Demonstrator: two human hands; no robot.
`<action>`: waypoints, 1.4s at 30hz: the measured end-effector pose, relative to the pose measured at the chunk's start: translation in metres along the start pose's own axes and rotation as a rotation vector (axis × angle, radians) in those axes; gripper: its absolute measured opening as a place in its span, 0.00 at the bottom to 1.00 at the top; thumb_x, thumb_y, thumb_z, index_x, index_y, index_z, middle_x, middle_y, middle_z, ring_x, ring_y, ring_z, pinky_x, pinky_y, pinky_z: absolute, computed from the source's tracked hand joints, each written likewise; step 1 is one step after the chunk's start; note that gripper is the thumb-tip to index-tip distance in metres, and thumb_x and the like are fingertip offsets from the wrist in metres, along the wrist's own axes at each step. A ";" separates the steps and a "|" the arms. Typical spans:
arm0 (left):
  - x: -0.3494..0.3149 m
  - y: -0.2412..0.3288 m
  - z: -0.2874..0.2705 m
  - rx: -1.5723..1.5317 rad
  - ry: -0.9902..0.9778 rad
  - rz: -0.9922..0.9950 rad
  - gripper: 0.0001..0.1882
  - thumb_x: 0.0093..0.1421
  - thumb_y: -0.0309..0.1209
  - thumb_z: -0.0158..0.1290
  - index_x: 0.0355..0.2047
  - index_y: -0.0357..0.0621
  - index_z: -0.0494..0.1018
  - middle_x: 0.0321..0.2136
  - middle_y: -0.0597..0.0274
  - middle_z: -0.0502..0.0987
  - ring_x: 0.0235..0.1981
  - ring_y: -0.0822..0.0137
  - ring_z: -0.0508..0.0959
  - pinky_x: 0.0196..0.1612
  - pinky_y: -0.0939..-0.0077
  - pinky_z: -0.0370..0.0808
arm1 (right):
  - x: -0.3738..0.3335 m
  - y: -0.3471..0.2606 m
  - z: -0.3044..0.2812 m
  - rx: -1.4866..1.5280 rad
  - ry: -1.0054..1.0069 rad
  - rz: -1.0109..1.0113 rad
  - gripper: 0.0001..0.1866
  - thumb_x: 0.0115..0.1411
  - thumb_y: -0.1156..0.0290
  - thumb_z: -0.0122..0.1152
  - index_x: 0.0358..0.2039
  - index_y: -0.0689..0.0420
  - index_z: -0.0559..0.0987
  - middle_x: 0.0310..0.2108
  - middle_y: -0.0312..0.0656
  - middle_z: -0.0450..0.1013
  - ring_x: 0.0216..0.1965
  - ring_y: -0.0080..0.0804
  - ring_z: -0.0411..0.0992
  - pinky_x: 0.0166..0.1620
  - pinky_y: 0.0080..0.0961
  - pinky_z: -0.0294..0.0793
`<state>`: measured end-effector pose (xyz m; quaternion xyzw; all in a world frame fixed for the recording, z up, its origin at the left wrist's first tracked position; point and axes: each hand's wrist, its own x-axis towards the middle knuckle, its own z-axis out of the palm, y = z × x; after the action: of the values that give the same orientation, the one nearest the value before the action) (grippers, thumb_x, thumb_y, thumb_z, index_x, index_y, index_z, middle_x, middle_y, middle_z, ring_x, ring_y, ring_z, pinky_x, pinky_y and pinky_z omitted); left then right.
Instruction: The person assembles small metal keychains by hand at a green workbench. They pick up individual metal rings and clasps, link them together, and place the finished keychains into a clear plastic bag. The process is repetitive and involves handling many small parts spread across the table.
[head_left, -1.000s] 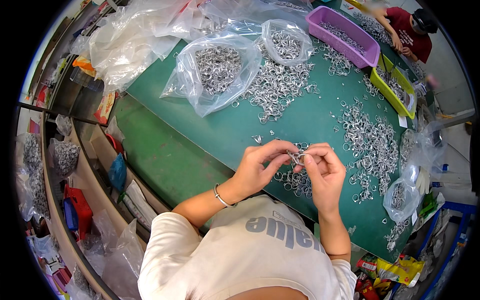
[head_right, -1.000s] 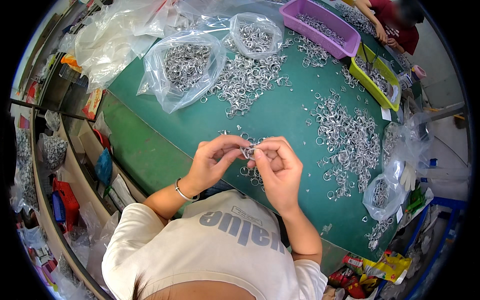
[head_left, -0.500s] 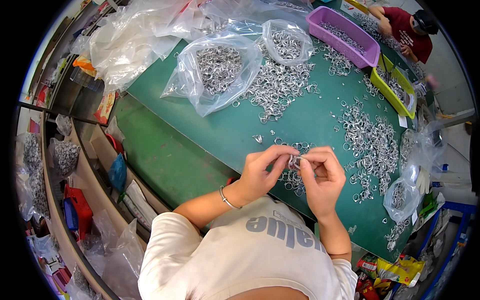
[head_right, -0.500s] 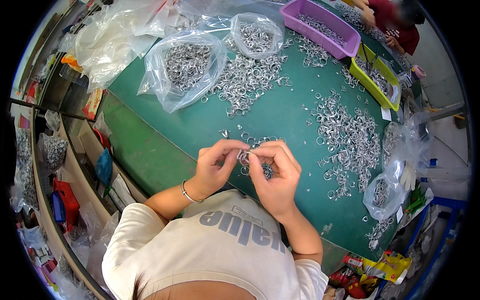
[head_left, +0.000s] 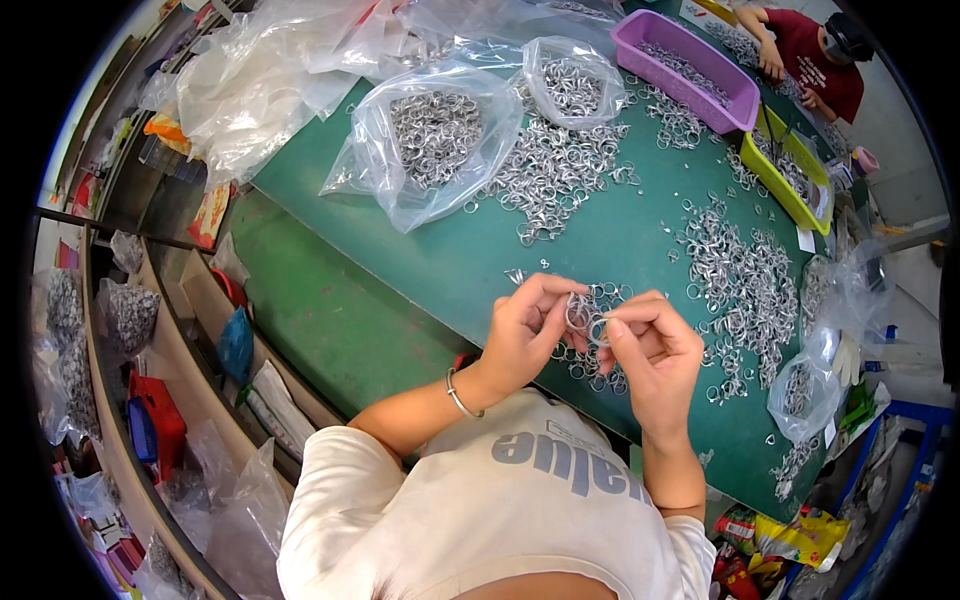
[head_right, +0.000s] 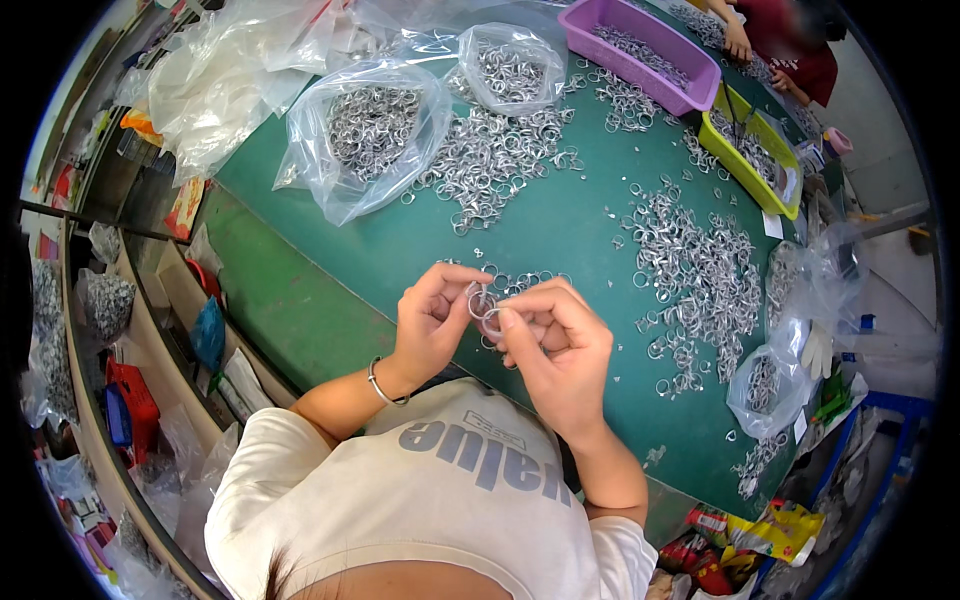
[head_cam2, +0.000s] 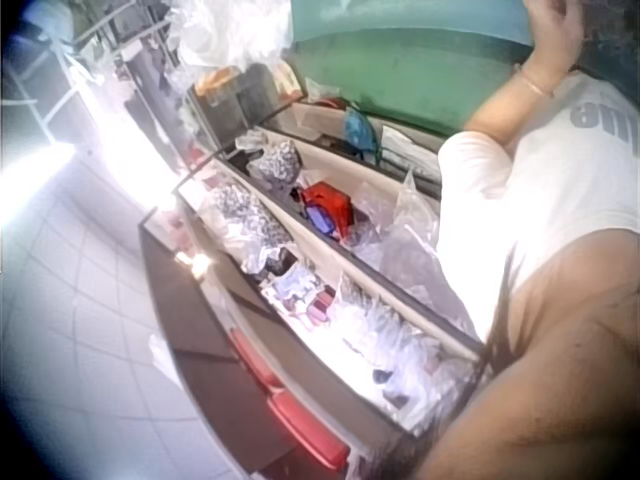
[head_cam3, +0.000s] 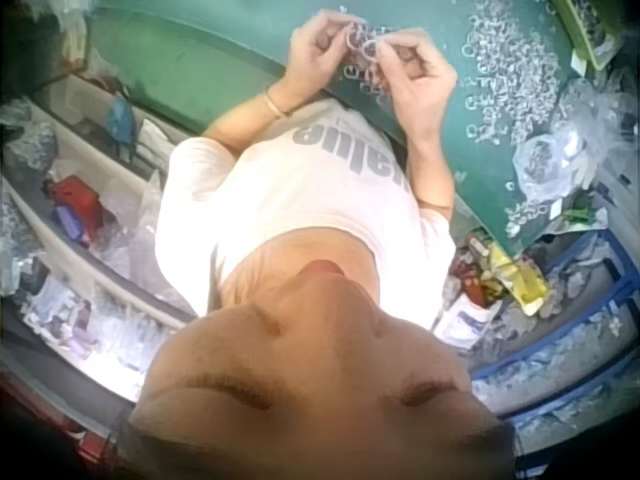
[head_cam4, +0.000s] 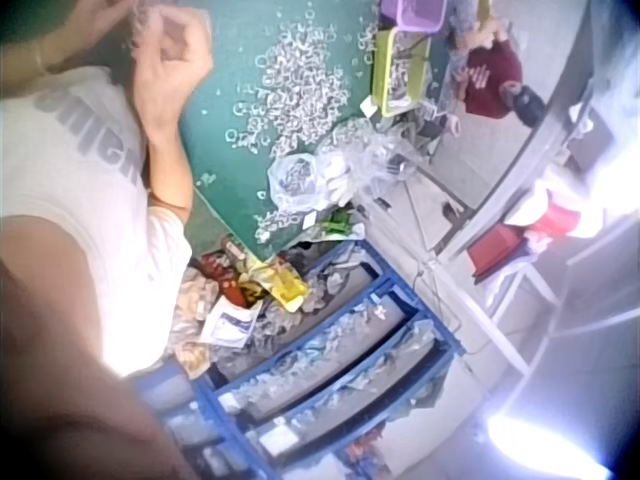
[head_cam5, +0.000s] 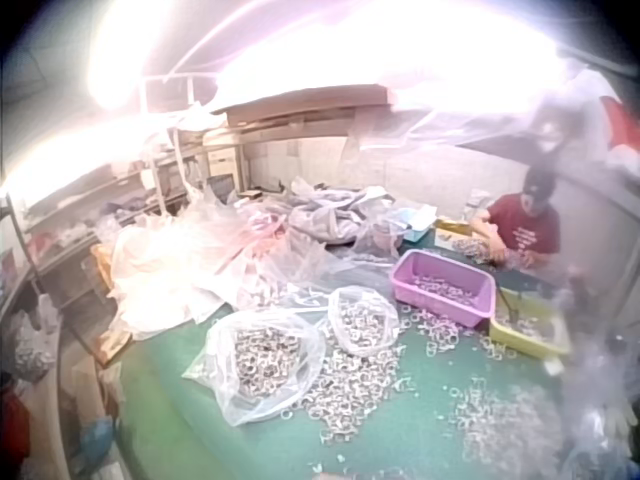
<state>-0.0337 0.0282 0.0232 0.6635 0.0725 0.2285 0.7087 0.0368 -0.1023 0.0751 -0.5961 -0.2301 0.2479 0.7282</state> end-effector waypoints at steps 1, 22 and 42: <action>0.001 -0.001 -0.002 -0.044 -0.014 -0.029 0.08 0.63 0.19 0.43 0.42 0.33 0.68 0.27 0.55 0.78 0.26 0.69 0.80 0.29 0.79 0.78 | 0.001 0.001 -0.002 -0.015 0.010 -0.002 0.03 0.58 0.83 0.54 0.33 0.67 0.74 0.32 0.41 0.70 0.26 0.20 0.71 0.25 0.15 0.72; -0.011 -0.046 -0.058 0.686 0.078 -0.125 0.23 0.48 0.22 0.61 0.46 0.41 0.68 0.35 0.59 0.67 0.35 0.65 0.71 0.38 0.73 0.71 | 0.020 0.089 -0.042 -0.305 -0.023 0.205 0.07 0.60 0.75 0.55 0.38 0.61 0.76 0.22 0.28 0.62 0.23 0.14 0.57 0.26 0.15 0.57; 0.025 -0.059 -0.049 -0.921 0.139 -0.726 0.22 0.55 0.14 0.43 0.51 0.32 0.62 0.50 0.47 0.68 0.47 0.61 0.72 0.56 0.64 0.68 | -0.006 0.078 -0.064 -0.033 0.067 0.332 0.08 0.61 0.77 0.53 0.41 0.62 0.75 0.22 0.24 0.64 0.19 0.08 0.53 0.21 0.11 0.48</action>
<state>-0.0183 0.0825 -0.0342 0.2036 0.2347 0.0221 0.9502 0.0656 -0.1417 -0.0130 -0.6459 -0.1081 0.3409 0.6745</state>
